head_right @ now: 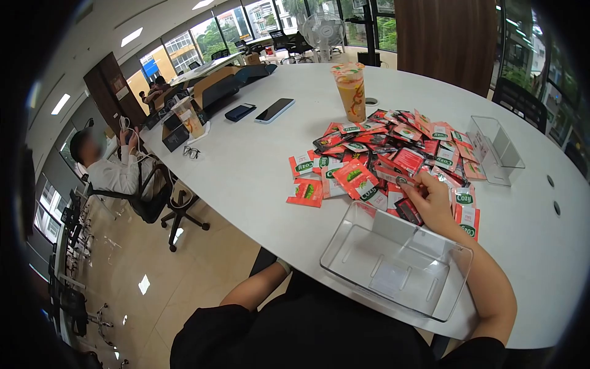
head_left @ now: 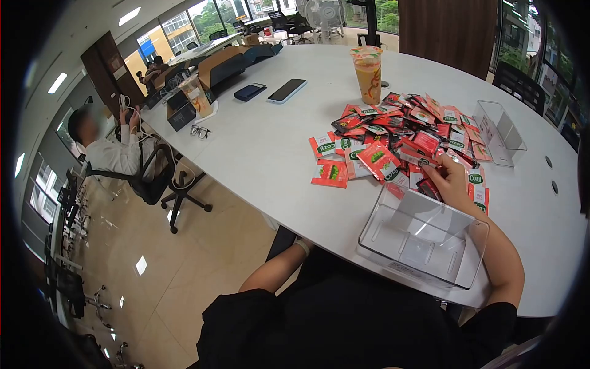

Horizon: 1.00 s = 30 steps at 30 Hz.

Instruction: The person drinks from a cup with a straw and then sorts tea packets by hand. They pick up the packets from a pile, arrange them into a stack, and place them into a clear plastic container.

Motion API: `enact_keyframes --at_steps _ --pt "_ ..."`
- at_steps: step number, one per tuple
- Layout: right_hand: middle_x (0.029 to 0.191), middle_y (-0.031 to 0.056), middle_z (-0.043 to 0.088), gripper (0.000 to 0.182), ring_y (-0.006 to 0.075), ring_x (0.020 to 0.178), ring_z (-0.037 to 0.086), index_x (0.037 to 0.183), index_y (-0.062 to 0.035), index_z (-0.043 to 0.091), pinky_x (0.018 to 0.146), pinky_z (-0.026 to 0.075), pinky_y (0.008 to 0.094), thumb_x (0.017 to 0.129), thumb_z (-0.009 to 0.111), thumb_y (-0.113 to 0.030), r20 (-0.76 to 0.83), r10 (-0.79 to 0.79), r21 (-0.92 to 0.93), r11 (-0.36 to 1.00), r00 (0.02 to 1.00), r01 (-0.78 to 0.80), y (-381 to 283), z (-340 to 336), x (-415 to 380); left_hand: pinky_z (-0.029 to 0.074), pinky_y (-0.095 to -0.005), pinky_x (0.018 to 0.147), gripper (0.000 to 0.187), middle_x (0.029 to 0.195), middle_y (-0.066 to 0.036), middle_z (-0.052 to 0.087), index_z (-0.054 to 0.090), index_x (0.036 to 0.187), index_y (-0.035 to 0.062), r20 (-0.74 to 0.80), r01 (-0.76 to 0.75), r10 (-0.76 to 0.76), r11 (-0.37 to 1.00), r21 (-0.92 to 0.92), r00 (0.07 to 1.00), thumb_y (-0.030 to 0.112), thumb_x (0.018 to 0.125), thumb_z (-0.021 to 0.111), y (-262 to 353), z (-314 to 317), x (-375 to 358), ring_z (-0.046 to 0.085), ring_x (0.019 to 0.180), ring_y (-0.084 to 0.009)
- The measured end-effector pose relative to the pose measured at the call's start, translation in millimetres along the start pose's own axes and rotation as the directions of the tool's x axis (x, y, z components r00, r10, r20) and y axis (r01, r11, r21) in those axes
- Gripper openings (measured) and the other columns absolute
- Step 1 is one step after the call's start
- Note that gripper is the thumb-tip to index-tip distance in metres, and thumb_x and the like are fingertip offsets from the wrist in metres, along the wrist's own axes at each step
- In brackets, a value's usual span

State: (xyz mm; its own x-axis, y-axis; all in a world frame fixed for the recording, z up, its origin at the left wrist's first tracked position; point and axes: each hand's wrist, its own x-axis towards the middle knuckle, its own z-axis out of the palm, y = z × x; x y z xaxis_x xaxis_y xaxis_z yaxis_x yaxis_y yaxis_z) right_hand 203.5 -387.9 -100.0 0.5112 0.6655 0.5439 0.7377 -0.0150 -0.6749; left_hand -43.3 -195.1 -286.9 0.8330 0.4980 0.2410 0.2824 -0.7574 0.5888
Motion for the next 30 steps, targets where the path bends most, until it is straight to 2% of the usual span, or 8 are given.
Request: enact_keyframes --at_steps 8,10,15,22,25,27,29,30 --pt "0.06 -0.0036 0.041 0.024 0.0037 0.055 0.035 0.071 -0.0033 0.046 0.048 0.029 0.0208 0.076 0.067 -0.011 0.007 0.059 0.165 0.985 0.998 -0.059 15 -3 10 0.04 -0.0382 0.088 0.051 0.112 -0.018 0.054 0.048 0.12 0.0009 -0.018 0.002 -0.001 1.0 0.023 1.0 0.041 0.088 0.049 -3 -1 -2 0.052 0.103 -0.0316" --pt "0.06 -0.0044 0.04 0.026 0.0037 0.057 0.035 0.069 -0.0044 0.044 0.05 0.029 0.02 0.076 0.068 -0.012 0.078 0.183 0.278 0.94 0.98 -0.197 19 -5 13 0.04 -0.0382 0.089 0.051 0.112 -0.019 0.054 0.048 0.12 0.0009 -0.023 -0.002 0.002 1.0 0.03 1.0 0.041 0.088 0.049 -4 -2 -2 0.052 0.103 -0.0319" --pt "0.059 -0.0043 0.041 0.027 0.003 0.054 0.037 0.068 -0.0055 0.043 0.048 0.03 0.0199 0.076 0.068 -0.013 0.091 0.187 0.276 0.939 0.978 -0.205 24 -6 14 0.039 -0.0384 0.089 0.051 0.111 -0.019 0.054 0.049 0.119 0.0009 -0.02 -0.031 0.032 0.999 0.038 0.999 0.042 0.088 0.05 -11 0 -5 0.051 0.103 -0.0325" --pt "0.059 -0.0032 0.049 0.023 0.0013 0.052 0.045 0.07 -0.0073 0.044 0.046 0.034 0.0182 0.08 0.064 -0.011 0.173 0.215 0.482 0.832 0.961 -0.273 8 -16 20 0.039 -0.0386 0.089 0.052 0.111 -0.02 0.054 0.049 0.119 0.001 0.094 -0.239 0.241 0.97 -0.032 0.966 0.042 0.088 0.05 -15 -24 -35 0.051 0.103 -0.0334" --pt "0.077 0.0007 0.061 0.017 0.0014 0.063 0.053 0.076 -0.0073 0.046 0.052 0.044 0.0169 0.081 0.062 -0.009 0.246 0.204 0.52 0.797 0.947 -0.307 -5 -26 26 0.043 -0.0377 0.081 0.05 0.098 -0.024 0.057 0.051 0.116 0.0021 0.525 -0.182 0.156 0.983 -0.002 0.837 0.043 0.087 0.051 34 -72 -44 0.055 0.091 -0.0354" --pt "0.078 0.001 0.061 0.015 0.0016 0.064 0.053 0.077 -0.007 0.047 0.052 0.044 0.017 0.081 0.061 -0.009 0.248 0.216 0.511 0.799 0.944 -0.318 4 -28 28 0.047 -0.0329 0.074 0.04 0.082 -0.015 0.063 0.055 0.115 0.005 0.91 -0.216 -0.058 0.963 0.159 0.41 0.03 0.084 0.058 81 -140 -26 0.06 0.078 -0.0283" --pt "0.079 0.0013 0.062 0.011 0.0017 0.064 0.054 0.081 -0.0066 0.05 0.053 0.045 0.0171 0.081 0.061 -0.008 0.242 0.215 0.506 0.804 0.946 -0.312 8 -27 28 0.048 -0.0316 0.074 0.036 0.072 -0.012 0.065 0.065 0.1 0.0053 0.945 -0.161 -0.182 0.96 0.231 0.27 0.036 0.085 0.055 114 -191 -7 0.063 0.071 -0.0281" --pt "0.079 0.0013 0.062 0.011 0.0017 0.064 0.054 0.081 -0.0066 0.05 0.053 0.045 0.0171 0.081 0.061 -0.008 0.246 0.217 0.506 0.803 0.945 -0.316 7 -26 29 0.049 -0.0314 0.073 0.037 0.075 -0.012 0.066 0.067 0.092 0.0035 0.895 -0.189 0.068 0.982 0.018 0.44 0.038 0.086 0.053 124 -222 -4 0.064 0.073 -0.0267"
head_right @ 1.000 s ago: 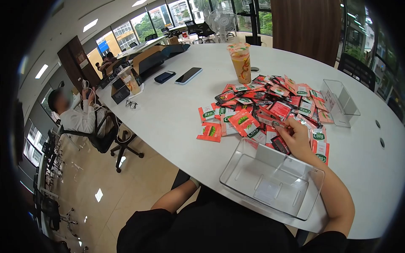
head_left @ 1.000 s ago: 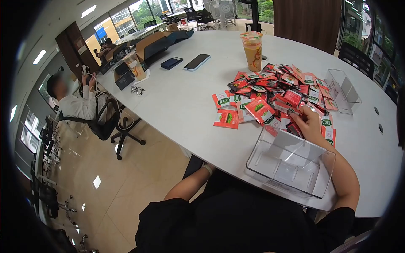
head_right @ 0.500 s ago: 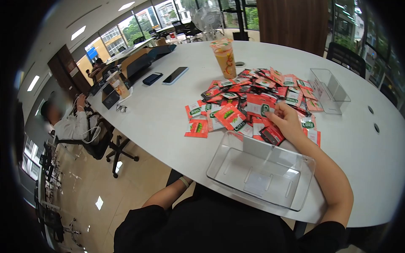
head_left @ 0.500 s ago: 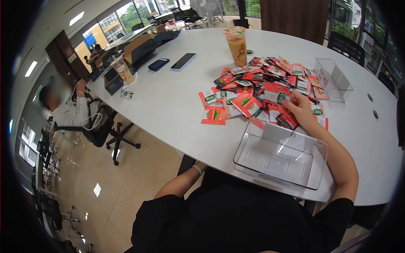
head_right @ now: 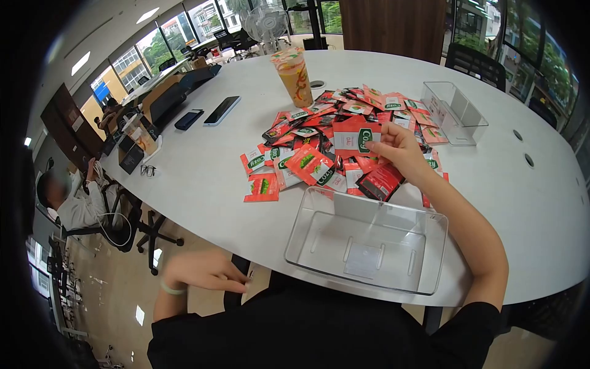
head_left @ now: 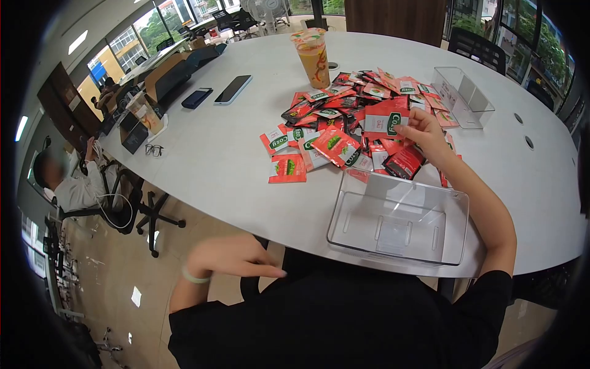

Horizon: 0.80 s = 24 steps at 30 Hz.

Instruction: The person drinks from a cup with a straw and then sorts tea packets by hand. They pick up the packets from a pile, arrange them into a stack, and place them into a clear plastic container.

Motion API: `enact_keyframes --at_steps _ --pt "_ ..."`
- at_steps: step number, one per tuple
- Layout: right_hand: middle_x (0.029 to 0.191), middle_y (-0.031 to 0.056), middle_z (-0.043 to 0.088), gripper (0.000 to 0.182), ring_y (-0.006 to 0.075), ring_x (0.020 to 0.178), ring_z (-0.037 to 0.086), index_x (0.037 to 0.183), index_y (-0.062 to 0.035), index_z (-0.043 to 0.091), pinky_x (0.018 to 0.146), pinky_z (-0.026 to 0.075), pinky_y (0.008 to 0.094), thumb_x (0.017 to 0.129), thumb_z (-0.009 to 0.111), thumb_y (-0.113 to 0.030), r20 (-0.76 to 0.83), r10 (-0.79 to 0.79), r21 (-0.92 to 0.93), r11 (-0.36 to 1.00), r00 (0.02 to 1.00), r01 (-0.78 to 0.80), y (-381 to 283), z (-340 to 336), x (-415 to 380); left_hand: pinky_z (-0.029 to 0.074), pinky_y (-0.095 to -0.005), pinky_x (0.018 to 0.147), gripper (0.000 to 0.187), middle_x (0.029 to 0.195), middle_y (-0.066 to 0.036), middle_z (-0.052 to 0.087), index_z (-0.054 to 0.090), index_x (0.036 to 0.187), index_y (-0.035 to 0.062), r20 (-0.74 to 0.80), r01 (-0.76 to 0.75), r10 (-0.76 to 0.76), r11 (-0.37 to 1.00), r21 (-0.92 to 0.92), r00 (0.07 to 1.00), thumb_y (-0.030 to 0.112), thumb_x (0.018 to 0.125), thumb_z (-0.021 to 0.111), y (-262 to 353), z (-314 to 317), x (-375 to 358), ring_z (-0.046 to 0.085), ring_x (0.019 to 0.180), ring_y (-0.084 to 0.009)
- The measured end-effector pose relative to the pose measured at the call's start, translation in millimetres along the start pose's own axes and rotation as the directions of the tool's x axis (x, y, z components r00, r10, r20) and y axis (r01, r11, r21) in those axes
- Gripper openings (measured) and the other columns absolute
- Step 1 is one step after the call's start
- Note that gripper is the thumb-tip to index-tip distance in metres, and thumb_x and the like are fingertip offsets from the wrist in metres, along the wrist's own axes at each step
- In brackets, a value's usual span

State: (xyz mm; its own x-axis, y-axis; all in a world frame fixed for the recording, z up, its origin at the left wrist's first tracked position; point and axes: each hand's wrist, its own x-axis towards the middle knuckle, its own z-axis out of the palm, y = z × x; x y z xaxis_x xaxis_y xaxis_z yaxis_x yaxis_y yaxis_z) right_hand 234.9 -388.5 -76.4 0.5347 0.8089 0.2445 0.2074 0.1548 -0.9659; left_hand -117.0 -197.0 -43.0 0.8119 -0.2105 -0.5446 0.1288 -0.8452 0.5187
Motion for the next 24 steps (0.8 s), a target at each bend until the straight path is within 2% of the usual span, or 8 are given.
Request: enact_keyframes --at_steps 1,3,6,11,16,18,22,24 --pt "0.078 0.0011 0.062 0.011 0.0018 0.064 0.054 0.081 -0.0069 0.05 0.053 0.045 0.0175 0.08 0.062 -0.009 0.015 0.003 0.003 1.0 1.0 -0.003 -2 2 0 0.049 -0.0311 0.072 0.041 0.078 -0.012 0.066 0.068 0.084 0.0018 -0.229 -0.211 0.199 0.977 -0.03 0.953 0.039 0.087 0.05 5 -17 -19 0.065 0.074 -0.0252" --pt "0.075 0.0001 0.061 0.013 0.0019 0.064 0.054 0.08 -0.0077 0.051 0.053 0.044 0.0176 0.079 0.063 -0.009 0.041 0.039 -0.038 0.999 0.998 -0.037 -10 8 2 0.049 -0.0306 0.073 0.036 0.081 -0.013 0.067 0.067 0.088 -0.0017 -0.614 -0.478 0.374 0.878 -0.006 0.695 0.032 0.086 0.053 11 -54 -21 0.065 0.077 -0.0231" --pt "0.072 -0.0013 0.06 0.015 0.0019 0.061 0.052 0.079 -0.009 0.051 0.051 0.038 0.0172 0.077 0.066 -0.009 0.127 0.029 -0.088 0.996 0.991 -0.018 -13 13 26 0.045 -0.0279 0.081 0.039 0.105 -0.013 0.061 0.054 0.114 -0.0011 -0.893 -0.538 0.185 0.84 -0.074 0.411 0.028 0.088 0.05 17 -100 54 0.059 0.096 -0.0172" --pt "0.077 0.0003 0.062 0.013 0.0035 0.066 0.056 0.08 -0.0065 0.054 0.056 0.041 0.017 0.076 0.066 -0.006 0.341 -0.006 -0.094 0.995 0.94 0.04 -15 38 56 0.043 -0.026 0.083 0.042 0.108 -0.01 0.059 0.053 0.116 0.0013 -0.863 -0.721 0.076 0.589 -0.365 0.499 0.031 0.087 0.054 5 -126 148 0.057 0.097 -0.0131" --pt "0.081 0.0018 0.063 0.013 0.0063 0.07 0.059 0.087 -0.0026 0.058 0.06 0.043 0.0152 0.077 0.066 -0.005 0.314 -0.028 0.095 0.995 0.949 -0.002 15 54 61 0.043 -0.0224 0.056 0.036 0.081 0.0 0.055 0.057 0.105 0.0025 -0.691 -0.38 0.086 0.88 -0.284 0.717 0.033 0.085 0.059 -24 -110 160 0.05 0.071 -0.0055" --pt "0.091 0.004 0.063 0.028 0.0075 0.082 0.058 0.099 -0.0019 0.058 0.065 0.043 0.0172 0.075 0.07 -0.012 0.268 -0.023 0.019 1.0 0.963 0.018 24 54 56 0.041 -0.024 0.048 0.036 0.079 0.001 0.053 0.056 0.105 0.0029 -0.73 -0.489 0.08 0.791 -0.367 0.679 0.032 0.085 0.058 -44 -110 174 0.046 0.066 -0.0046" --pt "0.117 0.0083 0.056 0.066 0.0146 0.107 0.049 0.124 -0.0058 0.049 0.084 0.041 0.0293 0.066 0.076 -0.024 0.364 -0.162 -0.289 0.917 0.917 0.276 17 56 44 0.049 -0.0244 0.068 0.041 0.095 -0.003 0.058 0.046 0.125 0.0079 -0.842 -0.708 0.039 0.564 -0.426 0.538 0.031 0.091 0.048 -31 -118 152 0.056 0.083 -0.0079" --pt "0.116 0.0107 0.057 0.067 0.0216 0.105 0.052 0.122 -0.0066 0.051 0.087 0.041 0.0337 0.062 0.077 -0.022 0.489 -0.25 -0.593 0.608 0.836 0.529 18 61 39 0.05 -0.0282 0.077 0.046 0.107 -0.007 0.057 0.033 0.135 0.0129 -0.814 -0.72 -0.012 0.457 -0.521 0.581 0.031 0.094 0.042 -34 -121 144 0.057 0.094 -0.0126"
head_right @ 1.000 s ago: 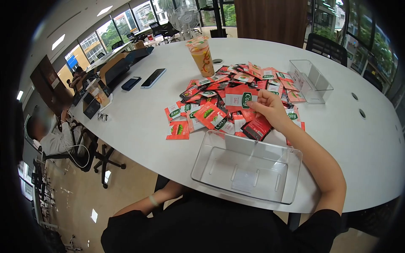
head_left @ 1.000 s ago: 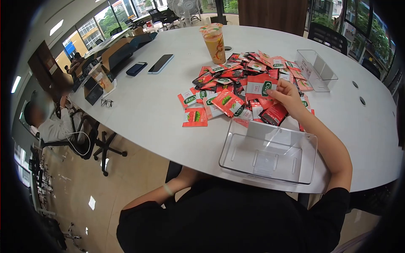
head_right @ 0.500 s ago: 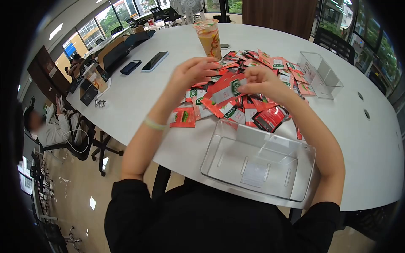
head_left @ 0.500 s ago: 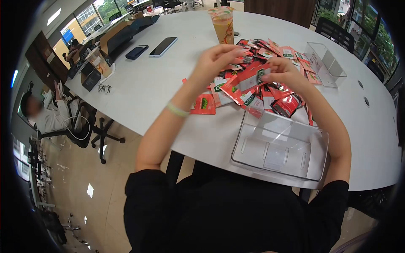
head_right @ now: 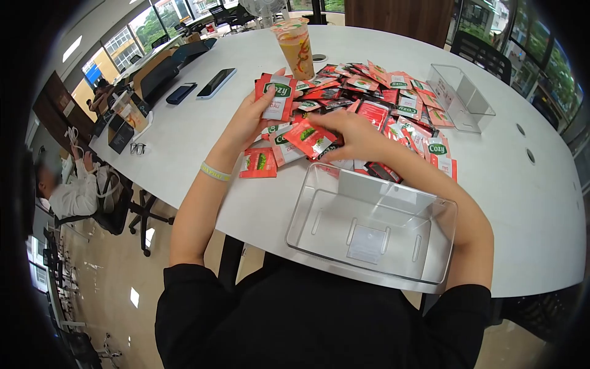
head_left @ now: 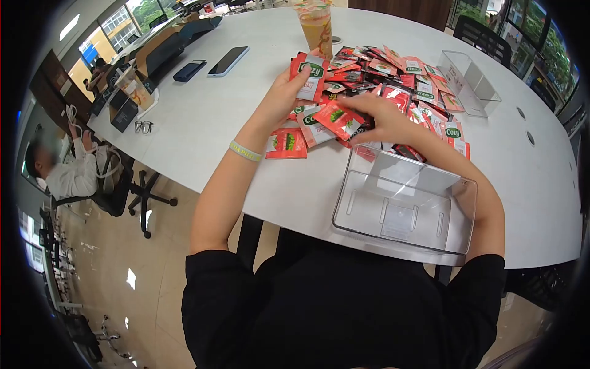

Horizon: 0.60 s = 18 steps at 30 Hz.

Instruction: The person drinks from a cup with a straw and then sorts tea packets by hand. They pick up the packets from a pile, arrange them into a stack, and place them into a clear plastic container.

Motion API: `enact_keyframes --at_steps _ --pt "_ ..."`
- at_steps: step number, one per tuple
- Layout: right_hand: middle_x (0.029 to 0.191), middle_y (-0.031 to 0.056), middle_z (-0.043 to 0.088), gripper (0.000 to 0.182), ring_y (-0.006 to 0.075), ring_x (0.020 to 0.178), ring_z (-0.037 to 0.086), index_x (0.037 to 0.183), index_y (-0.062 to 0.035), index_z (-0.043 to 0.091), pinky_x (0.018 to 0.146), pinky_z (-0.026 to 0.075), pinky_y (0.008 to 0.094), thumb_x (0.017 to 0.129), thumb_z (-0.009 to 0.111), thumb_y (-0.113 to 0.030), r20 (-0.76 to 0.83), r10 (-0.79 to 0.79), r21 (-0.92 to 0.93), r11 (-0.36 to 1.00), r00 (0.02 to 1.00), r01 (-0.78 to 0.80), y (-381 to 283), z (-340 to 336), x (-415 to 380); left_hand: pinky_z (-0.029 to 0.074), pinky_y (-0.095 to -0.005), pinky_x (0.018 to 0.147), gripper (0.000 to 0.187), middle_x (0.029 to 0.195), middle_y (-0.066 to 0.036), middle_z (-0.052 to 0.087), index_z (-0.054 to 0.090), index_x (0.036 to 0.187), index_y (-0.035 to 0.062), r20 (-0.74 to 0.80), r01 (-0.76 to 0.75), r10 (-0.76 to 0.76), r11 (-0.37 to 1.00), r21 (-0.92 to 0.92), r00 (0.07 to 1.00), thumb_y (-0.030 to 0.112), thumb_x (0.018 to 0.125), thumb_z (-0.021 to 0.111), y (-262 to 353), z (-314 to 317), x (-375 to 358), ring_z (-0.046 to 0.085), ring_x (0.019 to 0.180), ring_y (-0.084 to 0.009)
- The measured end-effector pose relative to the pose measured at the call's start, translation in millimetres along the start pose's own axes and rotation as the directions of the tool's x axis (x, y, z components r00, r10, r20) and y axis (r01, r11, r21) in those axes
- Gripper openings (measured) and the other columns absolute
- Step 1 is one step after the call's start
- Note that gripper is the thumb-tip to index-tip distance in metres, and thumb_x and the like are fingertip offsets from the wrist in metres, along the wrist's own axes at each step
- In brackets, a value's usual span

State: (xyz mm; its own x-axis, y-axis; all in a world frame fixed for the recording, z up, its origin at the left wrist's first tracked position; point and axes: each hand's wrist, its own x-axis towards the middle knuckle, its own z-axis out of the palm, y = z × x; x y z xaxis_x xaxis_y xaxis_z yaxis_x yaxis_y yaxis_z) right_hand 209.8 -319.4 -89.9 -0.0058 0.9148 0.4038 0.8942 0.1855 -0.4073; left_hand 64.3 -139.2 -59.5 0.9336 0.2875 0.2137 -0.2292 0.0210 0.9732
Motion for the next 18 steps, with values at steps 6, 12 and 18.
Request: enact_keyframes --at_steps 6,12,18 --pt "0.093 0.0099 0.063 0.03 0.0195 0.078 0.059 0.105 -0.0043 0.062 0.066 0.047 0.0286 0.076 0.062 -0.009 -0.178 -0.121 0.124 0.982 0.977 0.144 11 8 1 0.05 -0.0331 0.08 0.046 0.11 -0.007 0.056 0.033 0.134 0.0117 0.0 0.041 -0.042 0.991 -0.126 0.999 0.028 0.093 0.045 -18 1 3 0.057 0.097 -0.0146" --pt "0.066 0.0012 0.054 0.023 0.0044 0.06 0.044 0.098 0.0001 0.058 0.053 0.036 0.0221 0.087 0.057 -0.02 -0.199 0.269 0.434 0.886 0.942 -0.161 3 2 1 0.047 -0.0274 0.081 0.047 0.108 -0.005 0.057 0.046 0.121 0.0048 0.055 0.075 -0.083 0.989 0.131 0.995 0.03 0.084 0.061 -19 20 -5 0.055 0.096 -0.0124" --pt "0.075 0.0039 0.057 0.032 0.0063 0.061 0.047 0.099 -0.0016 0.051 0.056 0.039 0.0224 0.081 0.066 -0.024 -0.193 0.333 0.444 0.869 0.923 -0.22 9 3 3 0.044 -0.0209 0.074 0.042 0.101 -0.003 0.059 0.052 0.111 0.0029 0.084 -0.048 0.014 0.909 0.415 0.996 0.031 0.082 0.064 -24 31 -9 0.053 0.087 -0.0056"
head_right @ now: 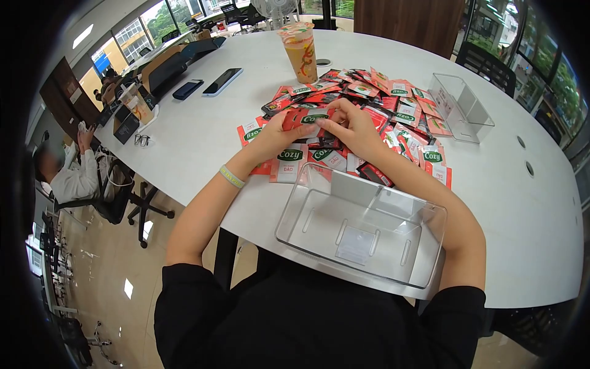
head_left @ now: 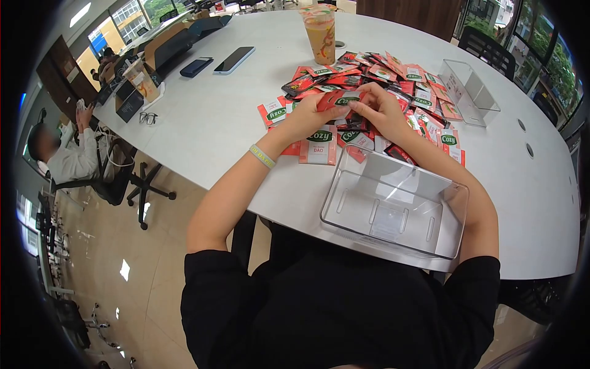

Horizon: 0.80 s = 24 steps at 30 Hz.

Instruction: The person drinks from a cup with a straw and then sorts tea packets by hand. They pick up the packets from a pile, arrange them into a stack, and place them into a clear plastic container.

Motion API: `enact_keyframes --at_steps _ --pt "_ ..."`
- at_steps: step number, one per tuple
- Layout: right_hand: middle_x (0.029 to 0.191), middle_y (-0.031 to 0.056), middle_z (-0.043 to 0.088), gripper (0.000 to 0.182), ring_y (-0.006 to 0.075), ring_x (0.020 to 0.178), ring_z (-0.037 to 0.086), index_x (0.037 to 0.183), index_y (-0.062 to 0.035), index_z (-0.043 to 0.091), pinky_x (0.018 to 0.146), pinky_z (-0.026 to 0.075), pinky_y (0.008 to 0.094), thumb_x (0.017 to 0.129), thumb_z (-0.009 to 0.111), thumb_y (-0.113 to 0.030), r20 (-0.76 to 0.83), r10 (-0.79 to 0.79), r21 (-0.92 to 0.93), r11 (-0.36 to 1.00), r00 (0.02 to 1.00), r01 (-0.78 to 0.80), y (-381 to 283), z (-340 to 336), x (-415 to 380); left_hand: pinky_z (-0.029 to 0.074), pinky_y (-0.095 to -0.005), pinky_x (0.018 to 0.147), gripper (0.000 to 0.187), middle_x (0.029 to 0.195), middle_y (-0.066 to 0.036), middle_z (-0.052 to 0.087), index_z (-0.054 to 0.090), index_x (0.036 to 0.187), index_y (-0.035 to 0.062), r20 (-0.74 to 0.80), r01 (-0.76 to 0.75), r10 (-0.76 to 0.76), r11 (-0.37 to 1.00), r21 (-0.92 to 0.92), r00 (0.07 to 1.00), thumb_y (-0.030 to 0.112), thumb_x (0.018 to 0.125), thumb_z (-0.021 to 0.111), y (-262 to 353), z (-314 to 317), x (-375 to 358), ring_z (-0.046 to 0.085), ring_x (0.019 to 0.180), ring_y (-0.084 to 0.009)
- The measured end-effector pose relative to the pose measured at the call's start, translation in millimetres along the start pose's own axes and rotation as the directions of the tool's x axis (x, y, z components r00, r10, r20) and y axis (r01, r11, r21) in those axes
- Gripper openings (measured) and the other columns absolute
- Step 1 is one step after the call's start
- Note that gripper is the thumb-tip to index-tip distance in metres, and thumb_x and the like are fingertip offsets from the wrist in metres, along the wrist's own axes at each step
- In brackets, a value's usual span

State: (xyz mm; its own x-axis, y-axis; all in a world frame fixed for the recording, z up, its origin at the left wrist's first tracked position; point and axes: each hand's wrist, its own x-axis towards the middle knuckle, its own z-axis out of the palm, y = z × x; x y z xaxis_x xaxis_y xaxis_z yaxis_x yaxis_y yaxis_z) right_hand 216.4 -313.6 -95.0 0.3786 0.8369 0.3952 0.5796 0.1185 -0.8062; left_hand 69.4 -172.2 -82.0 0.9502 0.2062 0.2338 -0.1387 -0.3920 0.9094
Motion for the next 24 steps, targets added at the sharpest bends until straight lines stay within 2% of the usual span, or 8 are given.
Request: enact_keyframes --at_steps 4,6,8,10,11,17,19,24 --pt "0.085 0.0065 0.058 0.039 0.0085 0.071 0.049 0.104 -0.0022 0.05 0.062 0.041 0.023 0.078 0.068 -0.025 -0.084 -0.085 0.103 0.99 0.993 0.094 1 6 -1 0.047 -0.025 0.074 0.039 0.103 -0.006 0.059 0.05 0.114 0.0023 -0.13 0.143 -0.16 0.981 -0.129 0.978 0.031 0.087 0.055 -4 -11 5 0.057 0.09 -0.0106" --pt "0.096 0.009 0.056 0.046 0.0143 0.082 0.052 0.108 -0.0012 0.05 0.069 0.043 0.0256 0.075 0.07 -0.026 -0.051 -0.238 -0.142 0.963 0.97 0.228 -12 7 -7 0.049 -0.0281 0.076 0.038 0.106 -0.009 0.059 0.048 0.115 0.0007 -0.265 0.2 -0.249 0.959 -0.199 0.932 0.029 0.089 0.051 -5 -20 8 0.058 0.093 -0.0137" --pt "0.115 0.0114 0.051 0.048 0.0225 0.101 0.051 0.116 -0.0063 0.05 0.078 0.044 0.0327 0.074 0.069 -0.022 0.063 -0.269 -0.267 0.923 0.961 0.276 -24 7 -13 0.053 -0.0374 0.078 0.038 0.11 -0.015 0.058 0.045 0.117 -0.0044 -0.28 -0.123 -0.031 0.849 -0.514 0.959 0.023 0.091 0.043 -6 -34 11 0.06 0.096 -0.0224" --pt "0.131 0.0087 0.042 0.047 0.0278 0.119 0.042 0.117 -0.0152 0.054 0.087 0.041 0.0404 0.072 0.066 -0.02 0.473 -0.545 -0.531 0.451 0.692 0.718 -26 10 -13 0.054 -0.041 0.079 0.036 0.112 -0.019 0.056 0.043 0.116 -0.0083 -0.257 -0.082 -0.084 0.813 -0.576 0.963 0.016 0.09 0.042 -6 -50 7 0.061 0.093 -0.028" --pt "0.139 0.0053 0.034 0.04 0.0275 0.127 0.033 0.112 -0.0212 0.06 0.091 0.038 0.0455 0.072 0.064 -0.02 0.564 -0.497 -0.513 0.414 0.659 0.752 -20 13 -13 0.055 -0.0401 0.077 0.036 0.11 -0.019 0.057 0.043 0.116 -0.0083 -0.233 -0.034 -0.114 0.835 -0.55 0.966 0.016 0.09 0.043 -5 -55 4 0.062 0.091 -0.0285" --pt "0.12 0.0083 0.053 0.025 0.0251 0.119 0.043 0.089 -0.0078 0.068 0.088 0.039 0.0412 0.074 0.063 -0.028 0.378 -0.553 -0.608 0.456 0.742 0.65 -12 15 -13 0.054 -0.0335 0.077 0.033 0.101 -0.014 0.06 0.047 0.112 -0.0061 -0.284 0.045 -0.188 0.896 -0.443 0.94 0.014 0.086 0.048 -11 -76 1 0.062 0.085 -0.0212" --pt "0.094 0.0067 0.064 0.024 0.0238 0.105 0.052 0.079 -0.0035 0.067 0.083 0.04 0.0375 0.077 0.061 -0.027 0.239 -0.607 -0.669 0.463 0.758 0.581 -6 17 -11 0.047 -0.0277 0.076 0.03 0.097 -0.009 0.061 0.052 0.108 -0.0031 -0.331 0.0 0.005 1.0 0.015 0.944 0.013 0.083 0.05 -24 -83 2 0.058 0.089 -0.0147" --pt "0.078 0.0083 0.064 0.022 0.0255 0.086 0.059 0.073 -0.0046 0.065 0.084 0.041 0.0406 0.078 0.058 -0.025 0.149 -0.513 -0.759 0.488 0.846 0.43 0 12 -7 0.043 -0.0256 0.079 0.03 0.097 -0.006 0.06 0.053 0.111 0.0006 -0.37 0.092 -0.046 0.99 0.108 0.928 0.016 0.086 0.05 -31 -75 3 0.055 0.087 -0.0122"
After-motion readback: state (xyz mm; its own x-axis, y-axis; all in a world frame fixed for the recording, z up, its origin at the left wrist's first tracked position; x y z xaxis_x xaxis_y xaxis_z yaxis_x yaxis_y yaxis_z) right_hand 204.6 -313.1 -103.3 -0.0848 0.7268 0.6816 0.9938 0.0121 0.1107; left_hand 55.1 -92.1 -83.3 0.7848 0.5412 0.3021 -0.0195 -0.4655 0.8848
